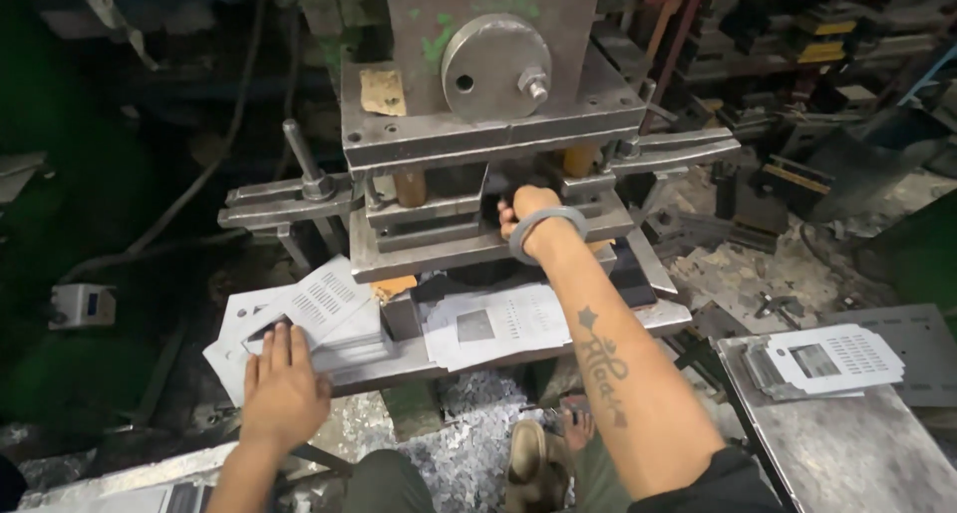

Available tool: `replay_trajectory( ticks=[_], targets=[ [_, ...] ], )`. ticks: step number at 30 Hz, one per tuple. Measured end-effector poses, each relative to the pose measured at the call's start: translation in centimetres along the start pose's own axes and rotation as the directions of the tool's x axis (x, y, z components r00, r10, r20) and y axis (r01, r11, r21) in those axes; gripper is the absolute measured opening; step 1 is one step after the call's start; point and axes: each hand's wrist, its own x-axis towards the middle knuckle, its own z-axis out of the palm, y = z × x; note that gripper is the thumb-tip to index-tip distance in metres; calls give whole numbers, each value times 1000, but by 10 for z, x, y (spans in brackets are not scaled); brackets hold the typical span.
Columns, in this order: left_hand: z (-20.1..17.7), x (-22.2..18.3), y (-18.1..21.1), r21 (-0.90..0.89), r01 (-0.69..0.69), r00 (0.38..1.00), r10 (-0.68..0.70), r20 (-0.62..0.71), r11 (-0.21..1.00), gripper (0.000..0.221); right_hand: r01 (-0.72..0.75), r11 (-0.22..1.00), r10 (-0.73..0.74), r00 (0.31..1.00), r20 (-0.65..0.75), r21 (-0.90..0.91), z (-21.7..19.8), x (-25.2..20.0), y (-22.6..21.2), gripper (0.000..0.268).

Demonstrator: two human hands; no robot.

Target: Placing metal plates into a stamping press to punch shapes and then removing the processed parts.

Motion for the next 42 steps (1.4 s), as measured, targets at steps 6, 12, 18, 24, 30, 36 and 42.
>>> replay_trajectory(
  ticks=[6, 12, 18, 24, 30, 36, 42],
  targets=[
    [-4, -5, 12, 108, 52, 989, -66, 130, 993, 85, -9, 991, 23, 995, 100, -135, 1, -2, 11, 12],
    [25, -4, -4, 109, -12, 991, 27, -133, 994, 65, 20, 991, -9, 996, 84, -133, 5, -8, 13, 10],
    [19, -3, -19, 24, -90, 949, 93, -303, 996, 45, 71, 987, -57, 994, 95, -145, 4, -14, 11, 16],
    [-40, 20, -25, -14, 53, 980, -49, 195, 998, 37, 65, 977, -52, 996, 69, -201, 6, -23, 9, 15],
    [-56, 41, -25, -89, 148, 953, -118, 280, 985, 36, 59, 983, -53, 998, 36, -173, 5, -8, 12, 15],
    [-53, 51, -38, -171, 243, 939, -188, 288, 955, 44, -127, 989, 128, 992, -4, 70, 4, -11, 12, 19],
    [-47, 63, -42, -184, 249, 940, -191, 283, 951, 47, 259, 945, -298, 934, 198, 200, -56, -84, 79, 14]
  ],
)
